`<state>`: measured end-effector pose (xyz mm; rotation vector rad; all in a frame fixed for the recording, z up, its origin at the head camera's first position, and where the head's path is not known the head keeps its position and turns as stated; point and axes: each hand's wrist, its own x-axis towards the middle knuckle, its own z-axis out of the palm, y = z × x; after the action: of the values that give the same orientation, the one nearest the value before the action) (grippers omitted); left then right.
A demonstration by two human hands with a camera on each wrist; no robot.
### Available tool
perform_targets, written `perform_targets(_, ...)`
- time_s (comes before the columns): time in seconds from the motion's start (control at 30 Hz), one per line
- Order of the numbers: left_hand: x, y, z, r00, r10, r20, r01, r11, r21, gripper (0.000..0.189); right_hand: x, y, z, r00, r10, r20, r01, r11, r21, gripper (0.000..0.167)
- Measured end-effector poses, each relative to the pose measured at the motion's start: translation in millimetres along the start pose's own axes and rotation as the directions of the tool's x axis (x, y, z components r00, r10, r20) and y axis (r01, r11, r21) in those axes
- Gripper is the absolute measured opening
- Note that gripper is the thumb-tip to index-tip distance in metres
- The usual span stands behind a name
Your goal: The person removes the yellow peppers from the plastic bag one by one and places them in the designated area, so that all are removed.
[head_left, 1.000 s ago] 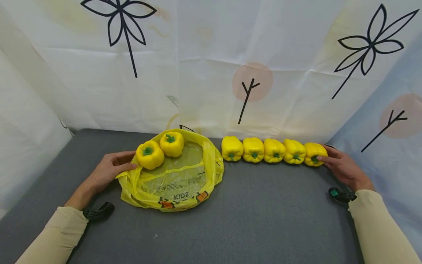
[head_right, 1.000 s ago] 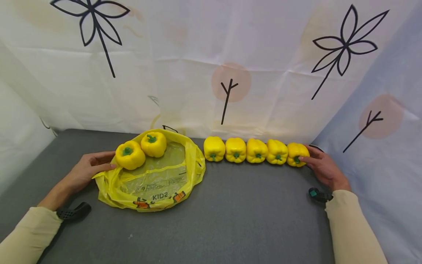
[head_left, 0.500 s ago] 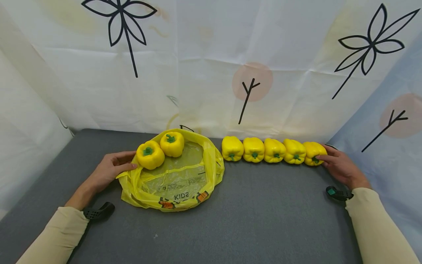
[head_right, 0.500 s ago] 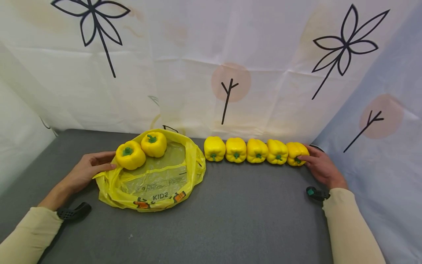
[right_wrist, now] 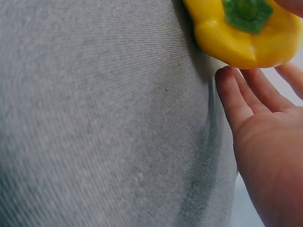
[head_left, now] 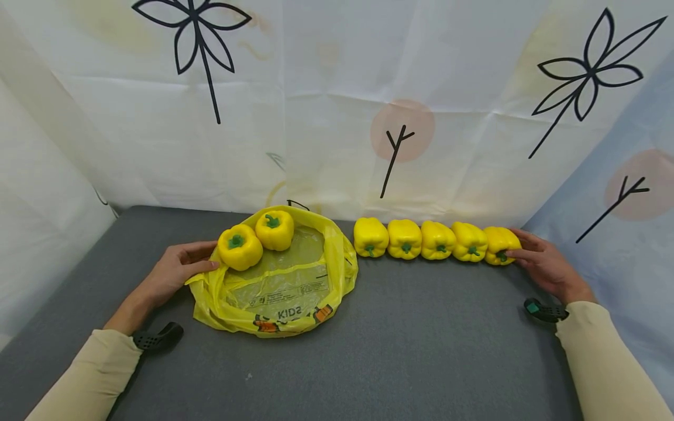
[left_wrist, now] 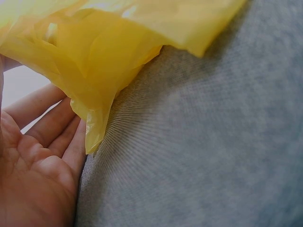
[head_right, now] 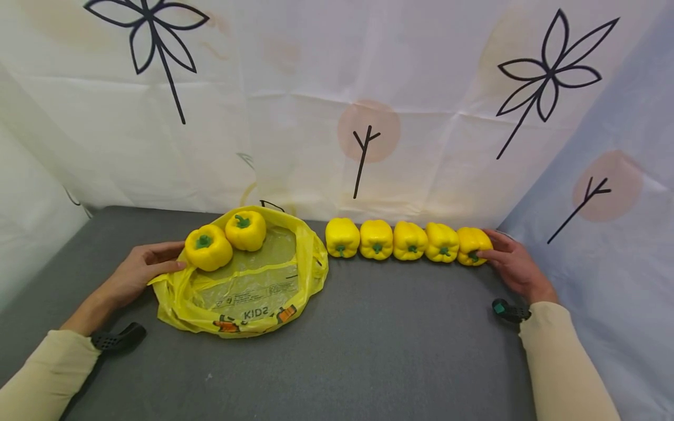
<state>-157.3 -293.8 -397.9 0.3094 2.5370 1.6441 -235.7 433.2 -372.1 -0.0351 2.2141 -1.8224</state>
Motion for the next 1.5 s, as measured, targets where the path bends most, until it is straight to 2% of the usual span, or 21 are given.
perform_targets(0.2,0.6,0.1,-0.5,1.0,0.001,0.0,-0.001,1.0,0.0,0.059,-6.0,0.0,-4.4,0.998,-0.068,-0.002,0.068,0.991,-0.117,0.077)
perform_targets(0.4,0.7,0.3,-0.8,1.0,-0.003,0.003,0.003,1.0,-0.002,0.059,-13.9,-4.7,-6.4,0.994,-0.106,0.014,0.107,0.976,-0.19,0.075)
perform_targets(0.53,0.7,0.1,-1.3,1.0,-0.011,0.001,0.011,1.0,0.006,0.06,-20.7,-9.1,-3.7,0.989,-0.15,-0.012,0.145,0.971,-0.193,0.073)
perform_targets(0.63,0.7,-0.1,-1.5,1.0,-0.014,0.0,0.014,1.0,0.011,0.06,-26.0,-12.3,-0.1,0.973,-0.226,-0.046,0.22,0.969,-0.114,0.065)
perform_targets(0.73,0.6,-0.3,-1.5,1.0,-0.013,0.001,0.013,1.0,0.011,0.06,-31.0,-15.7,3.9,0.948,-0.31,-0.073,0.309,0.951,-0.021,0.055)
perform_targets(0.9,0.3,-0.9,-1.2,1.0,-0.008,0.003,0.008,1.0,0.011,0.06,-36.7,-20.9,11.7,0.91,-0.399,-0.112,0.405,0.914,0.03,0.05)
perform_targets(1.2,-0.2,-0.6,-0.6,1.0,-0.01,0.002,0.01,1.0,0.015,0.059,-45.0,-33.8,30.8,0.878,-0.444,-0.176,0.458,0.887,0.049,0.046)
perform_targets(1.33,0.1,-0.4,-0.5,1.0,-0.004,0.0,0.004,1.0,0.013,0.059,-47.1,-39.3,41.6,0.864,-0.453,-0.22,0.471,0.881,0.034,0.046)
perform_targets(1.5,0.2,-0.3,-0.4,1.0,-0.001,0.002,0.001,1.0,0.013,0.059,-47.1,-47.7,55.1,0.851,-0.478,-0.218,0.486,0.874,-0.019,0.047)
